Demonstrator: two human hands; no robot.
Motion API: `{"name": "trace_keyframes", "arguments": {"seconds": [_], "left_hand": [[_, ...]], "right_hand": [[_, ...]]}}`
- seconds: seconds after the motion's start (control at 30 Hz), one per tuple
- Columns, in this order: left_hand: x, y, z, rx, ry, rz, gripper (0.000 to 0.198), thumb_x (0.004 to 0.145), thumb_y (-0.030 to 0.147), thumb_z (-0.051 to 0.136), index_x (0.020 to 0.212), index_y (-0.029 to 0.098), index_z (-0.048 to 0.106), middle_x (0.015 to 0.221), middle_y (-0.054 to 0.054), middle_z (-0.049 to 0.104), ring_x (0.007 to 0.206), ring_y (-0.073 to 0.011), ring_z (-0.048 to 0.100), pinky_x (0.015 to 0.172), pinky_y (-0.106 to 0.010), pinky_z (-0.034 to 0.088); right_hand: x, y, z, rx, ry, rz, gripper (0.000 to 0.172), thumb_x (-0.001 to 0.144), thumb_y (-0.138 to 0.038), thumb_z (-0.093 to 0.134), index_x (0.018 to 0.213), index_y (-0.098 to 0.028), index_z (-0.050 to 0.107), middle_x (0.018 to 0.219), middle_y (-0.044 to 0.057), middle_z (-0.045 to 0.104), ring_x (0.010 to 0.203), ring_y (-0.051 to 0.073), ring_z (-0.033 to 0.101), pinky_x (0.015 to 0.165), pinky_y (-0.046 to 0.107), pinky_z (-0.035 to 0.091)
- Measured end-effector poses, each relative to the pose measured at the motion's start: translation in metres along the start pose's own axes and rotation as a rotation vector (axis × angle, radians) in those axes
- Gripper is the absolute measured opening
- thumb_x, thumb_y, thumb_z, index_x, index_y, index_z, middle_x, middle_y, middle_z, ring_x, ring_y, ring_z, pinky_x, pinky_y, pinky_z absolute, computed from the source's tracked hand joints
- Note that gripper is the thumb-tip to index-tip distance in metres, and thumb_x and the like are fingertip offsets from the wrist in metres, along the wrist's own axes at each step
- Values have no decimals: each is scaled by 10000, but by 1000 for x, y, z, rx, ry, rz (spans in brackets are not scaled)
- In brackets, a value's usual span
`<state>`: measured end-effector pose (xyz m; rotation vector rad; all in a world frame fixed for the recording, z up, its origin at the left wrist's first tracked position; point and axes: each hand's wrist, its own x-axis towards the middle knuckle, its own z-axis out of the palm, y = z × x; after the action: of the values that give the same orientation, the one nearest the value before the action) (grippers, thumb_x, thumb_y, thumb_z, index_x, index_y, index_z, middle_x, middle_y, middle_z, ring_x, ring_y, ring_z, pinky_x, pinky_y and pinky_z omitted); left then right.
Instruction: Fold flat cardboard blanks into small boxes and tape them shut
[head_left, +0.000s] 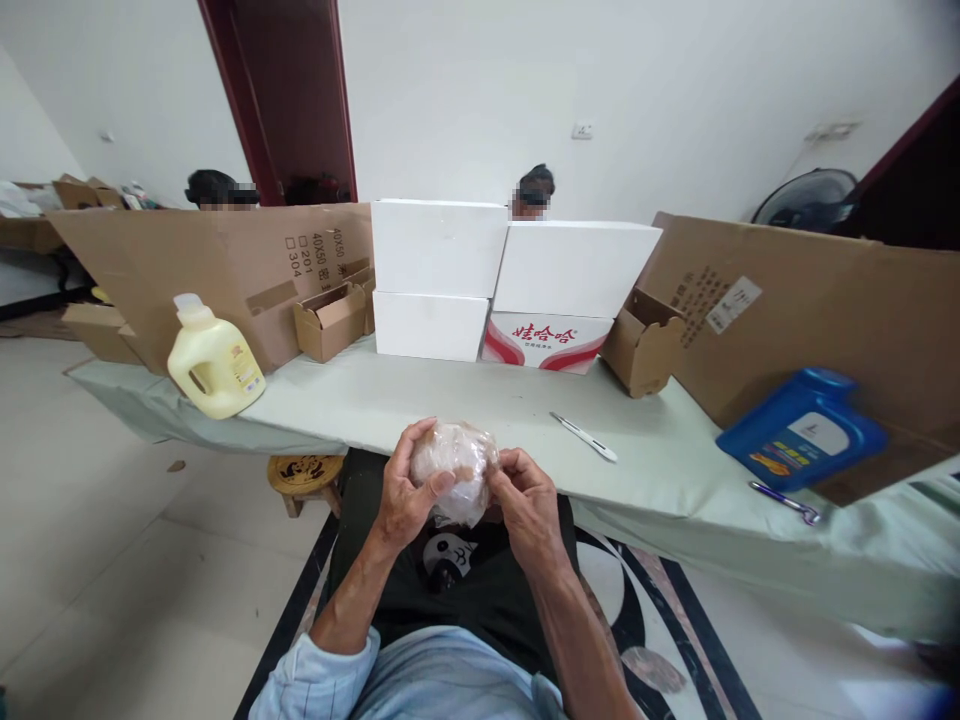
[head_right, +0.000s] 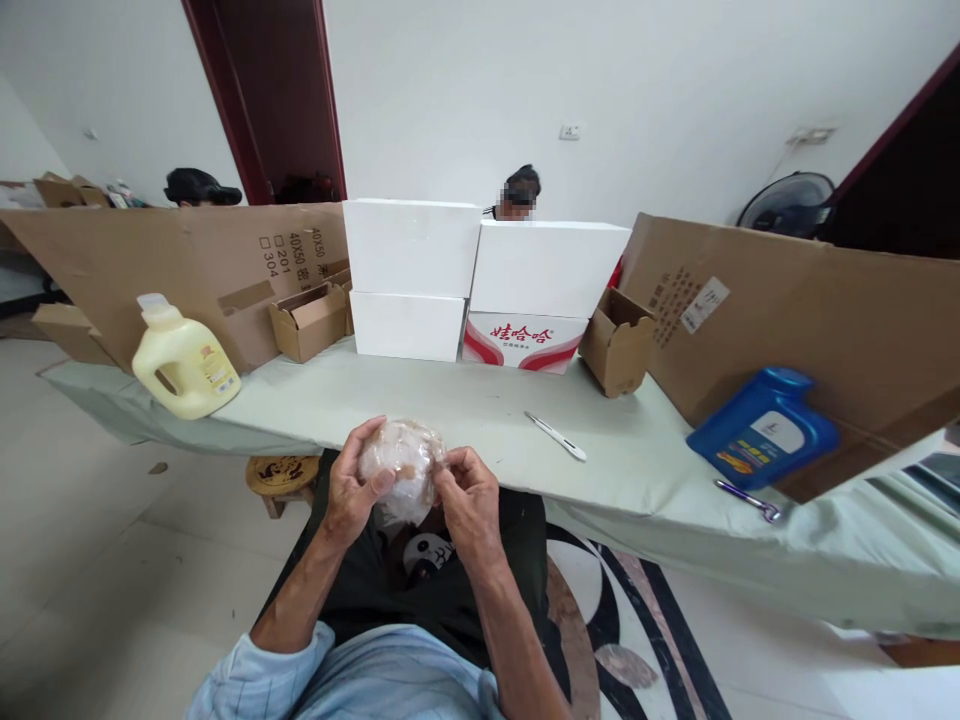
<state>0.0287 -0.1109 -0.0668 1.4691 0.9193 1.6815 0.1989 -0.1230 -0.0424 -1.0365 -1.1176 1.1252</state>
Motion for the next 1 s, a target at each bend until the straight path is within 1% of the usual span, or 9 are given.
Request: {"name": "trace_keyframes", "arguments": {"seconds": [0.07,0.23,0.33,0.43,0.5,0.6,0.67,0.87,1.0], "left_hand": [[2,-1,-1,-9,-27,-32,805,817,692,780,1416,189,589,1370,-123,633,1242,-310,622,1059,-369,521],[15,3,-17,-80,-169,-44,1107,681,809,825,1526,184,477,1326,-138,653,1209,-318,640,1029,-367,530],[19,4,-20,-45,-178,-7,940,742,806,772,1413,169,606,1283,-133,691,1163,-316,656,1013,-370,528],[17,-1,-18,-25,-138,2,782,772,755,767,1275,161,694,1212,-122,728,1086,-304,677,964,-363,540],[14,-7,-16,-64,-109,-27,776,759,733,784,1275,162,691,1211,-122,732,1069,-298,682,937,-354,548],[12,-14,-15,-135,-73,-74,796,759,732,781,1302,160,670,1227,-129,724,1057,-291,688,907,-344,561],[11,-16,-14,-144,-73,-89,797,760,728,785,1308,162,665,1233,-130,723,1064,-292,688,902,-340,567],[7,-11,-10,-157,-135,-93,790,788,722,788,1340,176,641,1280,-133,711,1132,-306,678,969,-356,555],[15,-8,-22,-160,-242,-62,847,784,756,784,1377,171,629,1338,-154,693,1227,-327,654,1052,-377,513]], "right_hand": [[1,1,-1,-36,28,-43,419,796,-585,804,799,-230,582,642,-48,537,526,108,476,462,234,451],[5,4,-4,-20,-39,-23,417,795,-573,803,772,-225,573,616,-52,528,488,92,456,433,218,403],[6,5,-1,-11,-63,12,421,792,-569,811,761,-225,571,610,-60,518,484,87,442,436,218,396],[5,2,-3,-49,-91,22,434,809,-604,798,763,-222,598,611,-51,531,505,100,459,457,232,422],[4,-3,-9,-71,-160,32,442,833,-637,777,816,-214,649,651,-29,580,544,118,504,502,250,468],[4,-11,-18,-57,-269,26,507,886,-716,686,954,-213,694,815,25,665,685,166,607,639,301,563],[6,-12,-18,-73,-272,-6,556,921,-767,593,956,-221,686,857,36,657,739,184,616,683,317,577],[12,-7,-4,-237,-104,-171,526,907,-718,654,734,-233,548,627,-44,436,577,119,379,507,246,361],[19,-6,-6,-288,-103,-206,545,894,-709,659,682,-234,497,613,-48,402,579,115,341,505,251,302]]}}
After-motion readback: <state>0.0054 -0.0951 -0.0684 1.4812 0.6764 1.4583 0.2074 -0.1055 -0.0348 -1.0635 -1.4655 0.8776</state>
